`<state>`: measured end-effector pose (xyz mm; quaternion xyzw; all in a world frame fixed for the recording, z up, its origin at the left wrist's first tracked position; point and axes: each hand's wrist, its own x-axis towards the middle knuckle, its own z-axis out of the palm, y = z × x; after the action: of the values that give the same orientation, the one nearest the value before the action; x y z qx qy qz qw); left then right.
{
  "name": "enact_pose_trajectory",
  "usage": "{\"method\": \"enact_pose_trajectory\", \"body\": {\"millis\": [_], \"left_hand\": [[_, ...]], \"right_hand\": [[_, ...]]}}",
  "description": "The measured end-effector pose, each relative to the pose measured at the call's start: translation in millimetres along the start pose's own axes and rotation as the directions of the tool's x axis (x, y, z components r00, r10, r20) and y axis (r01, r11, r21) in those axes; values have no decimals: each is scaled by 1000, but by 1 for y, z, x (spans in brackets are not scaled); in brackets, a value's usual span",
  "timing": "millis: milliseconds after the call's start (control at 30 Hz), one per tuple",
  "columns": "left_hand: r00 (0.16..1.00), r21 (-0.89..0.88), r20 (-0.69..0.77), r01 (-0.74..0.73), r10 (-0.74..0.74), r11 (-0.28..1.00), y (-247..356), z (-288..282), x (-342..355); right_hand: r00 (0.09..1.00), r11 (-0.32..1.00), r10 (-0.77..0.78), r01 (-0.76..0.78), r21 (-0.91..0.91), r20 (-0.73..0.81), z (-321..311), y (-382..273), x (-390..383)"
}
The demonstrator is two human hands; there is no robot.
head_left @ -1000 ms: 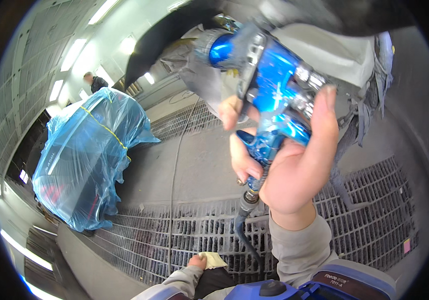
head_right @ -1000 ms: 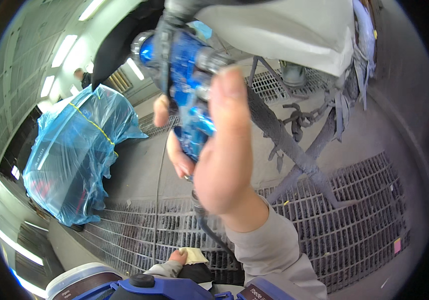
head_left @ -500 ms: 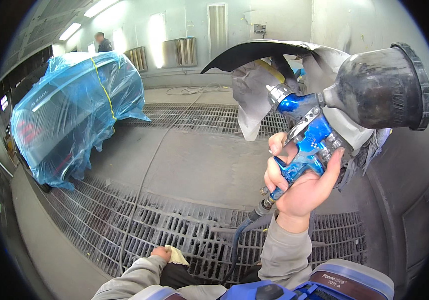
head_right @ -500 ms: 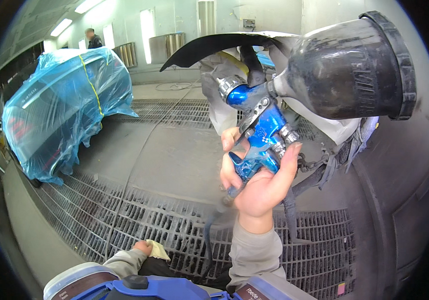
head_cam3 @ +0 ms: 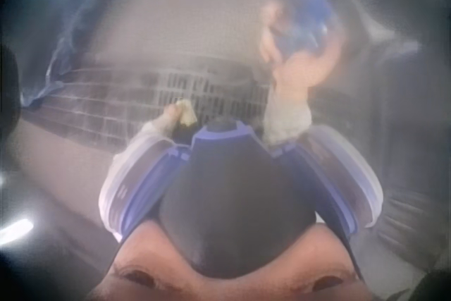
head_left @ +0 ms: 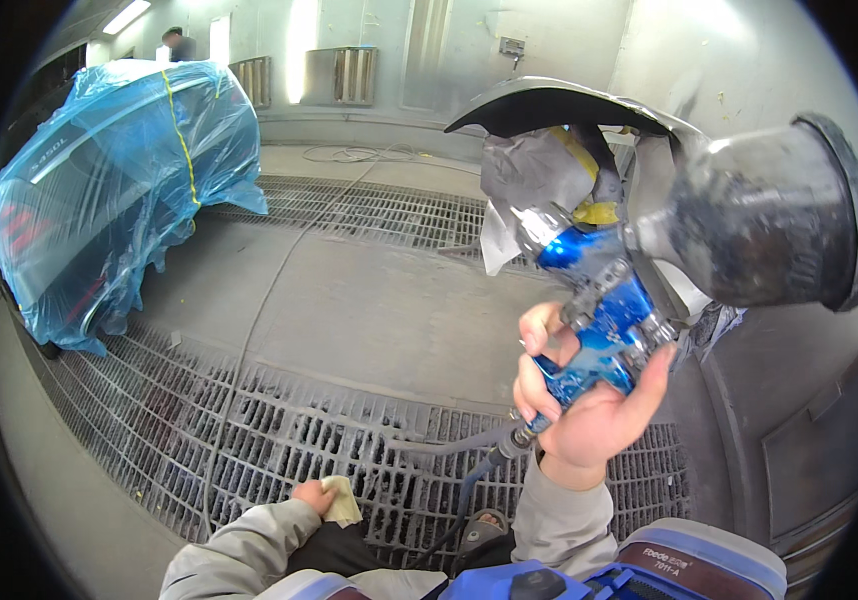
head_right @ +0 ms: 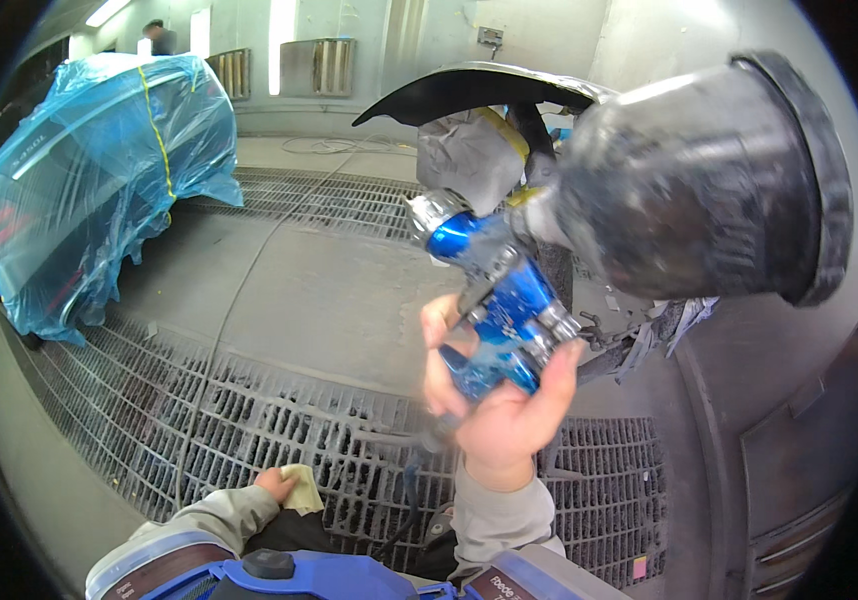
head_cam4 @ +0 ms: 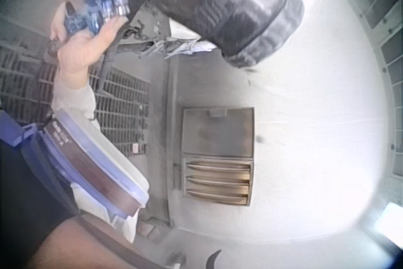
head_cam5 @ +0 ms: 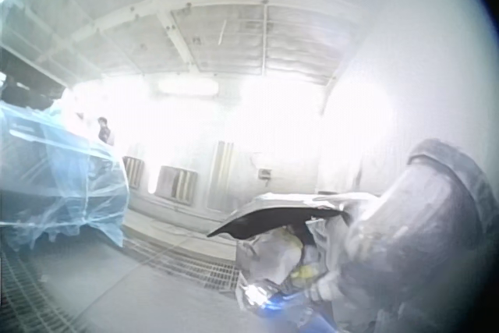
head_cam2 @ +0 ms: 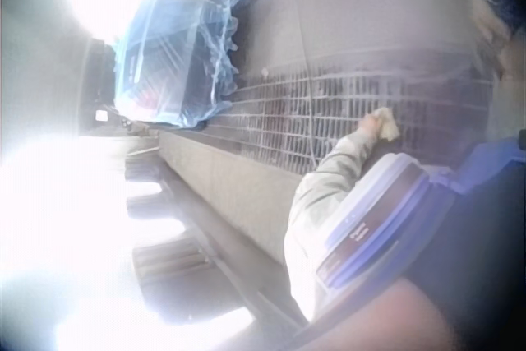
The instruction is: The person uses a spray gun to apply paint to a car bumper in a paint booth. They repeatedly wipe the surface with a cloth between spray passes and adjust their position to cover different areas of the bumper.
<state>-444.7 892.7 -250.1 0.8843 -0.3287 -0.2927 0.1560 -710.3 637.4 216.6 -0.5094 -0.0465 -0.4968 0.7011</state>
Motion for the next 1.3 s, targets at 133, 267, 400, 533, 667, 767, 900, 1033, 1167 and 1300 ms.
{"method": "enact_pose_trajectory", "body": {"millis": [133, 267, 400, 533, 667, 767, 900, 1033, 1167, 1300], "left_hand": [[783, -79, -49, -621, 619, 780, -1, -8, -12], [772, -124, 4, -630, 636, 766, 25, -9, -38], [752, -154, 123, -630, 647, 761, 55, -27, -71], [832, -141, 196, -500, 519, 855, 73, -47, -98], [829, -185, 214, -484, 516, 855, 86, -59, -111], [833, -212, 228, -463, 504, 861, 89, -61, -130], [830, -248, 242, -448, 502, 859, 93, -61, -152], [821, -298, 263, -430, 506, 852, 99, -64, -174], [796, -344, 309, -417, 521, 841, 103, -62, -210], [749, -399, 400, -376, 528, 836, 105, -66, -263]], "right_hand": [[1000, 998, -30, 30, -50, 9, -8, -18, -12], [994, 990, -99, 104, -94, 54, -14, -29, -20], [977, 979, -182, 191, -73, 108, -22, -25, -19], [968, 971, -225, 232, -55, 110, -30, -16, -11], [963, 969, -242, 234, 81, 122, -37, -4, 2], [981, 967, -188, 177, 184, 47, -39, 3, 5], [994, 954, -106, 112, 279, -39, -34, 2, 5], [993, 945, -40, 74, 319, -114, -18, -4, 8], [994, 993, -40, 50, 104, -100, -3, -22, 9], [980, 998, 4, -15, -56, -199, 19, -43, -1]]}}
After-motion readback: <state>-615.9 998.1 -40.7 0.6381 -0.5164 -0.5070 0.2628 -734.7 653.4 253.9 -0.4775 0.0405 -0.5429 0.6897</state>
